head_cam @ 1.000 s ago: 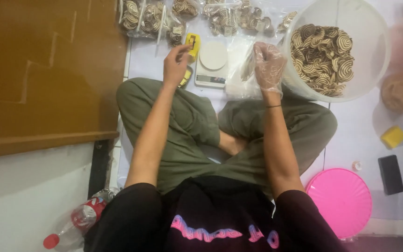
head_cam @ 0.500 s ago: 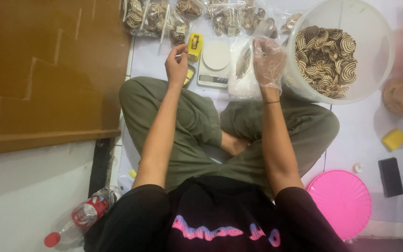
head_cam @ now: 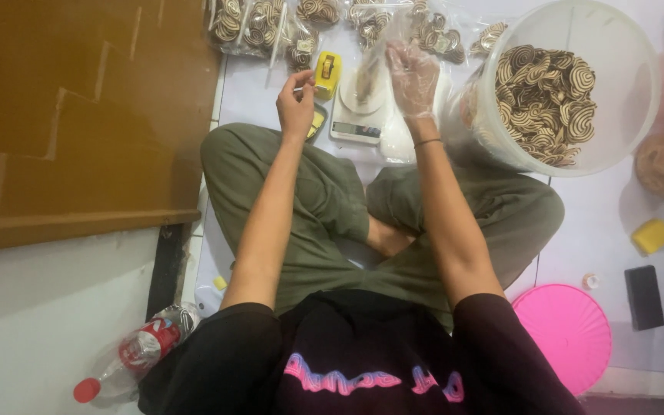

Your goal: Packaging and weighing cookies from a large container into individual plastic bags while sitting on the floor.

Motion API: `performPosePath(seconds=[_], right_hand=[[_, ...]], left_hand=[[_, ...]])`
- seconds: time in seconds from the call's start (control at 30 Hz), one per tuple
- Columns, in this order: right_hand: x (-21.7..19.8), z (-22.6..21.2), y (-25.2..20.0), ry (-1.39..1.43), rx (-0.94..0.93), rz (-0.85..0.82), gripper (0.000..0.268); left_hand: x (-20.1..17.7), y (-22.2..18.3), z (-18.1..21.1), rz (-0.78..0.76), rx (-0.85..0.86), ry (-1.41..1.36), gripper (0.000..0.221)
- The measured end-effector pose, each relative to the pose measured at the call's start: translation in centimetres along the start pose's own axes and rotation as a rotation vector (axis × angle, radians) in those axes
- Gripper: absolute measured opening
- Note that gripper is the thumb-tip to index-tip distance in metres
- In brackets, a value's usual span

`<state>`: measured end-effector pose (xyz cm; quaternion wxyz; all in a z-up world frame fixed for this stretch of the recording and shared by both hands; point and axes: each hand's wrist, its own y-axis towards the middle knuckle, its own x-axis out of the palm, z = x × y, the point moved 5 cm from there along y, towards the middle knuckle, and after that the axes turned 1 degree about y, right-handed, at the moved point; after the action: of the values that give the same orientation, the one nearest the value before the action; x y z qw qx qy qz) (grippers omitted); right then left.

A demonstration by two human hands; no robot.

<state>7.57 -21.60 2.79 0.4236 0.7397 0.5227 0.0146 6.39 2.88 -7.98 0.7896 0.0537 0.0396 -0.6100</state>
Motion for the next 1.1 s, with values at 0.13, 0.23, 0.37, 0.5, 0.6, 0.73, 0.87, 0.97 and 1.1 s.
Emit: performPosePath(seconds=[0.13,0.23,0.37,0.5,0.6,0.73,0.87,0.97,1.1], right_hand=[[1.2,3.2,-2.8,0.068,0.150,-0.014,0.022],[0.7,3.7,-4.6,-0.004,0.200,-0.075,0.024],[-0.1,5.4,-7.1,-0.006,0.341,-0.175,0.028],[-1.4,7.5,-9.5,0.179,0.488,-0.120,0.042],[-3.9,5.0,-9.6,0.118,0.610,-0.064,0.048],[-5.0,6.1,-10.6,-0.049,0.567,-0.056,0.066],[-6.1,4.8,-9.6,0.112,0.320,0.088,0.091],[-5.8,6.3,-10.7,0.184,0.401,0.063,0.085],[-5.9,7.2,-11.4,0.100,0.547,0.020,0.061]], left_hand=[[0.1,0.1,-0.3,0.002,-0.028,0.006,0.031],[0.1,0.0,-0.6,0.006,-0.027,-0.020,0.030],[0.1,-0.2,0.2,-0.010,-0.027,0.006,0.032],[0.1,-0.3,0.5,-0.015,-0.043,0.009,0.032],[0.1,-0.2,0.1,-0.013,-0.031,0.004,0.031],[0.1,-0.3,0.6,-0.019,-0.016,0.022,0.033],[0.0,-0.4,0.6,-0.020,-0.043,0.017,0.033],[0.0,-0.4,0.2,-0.023,-0.022,0.011,0.032],[0.0,-0.2,-0.1,-0.012,-0.021,0.021,0.031]])
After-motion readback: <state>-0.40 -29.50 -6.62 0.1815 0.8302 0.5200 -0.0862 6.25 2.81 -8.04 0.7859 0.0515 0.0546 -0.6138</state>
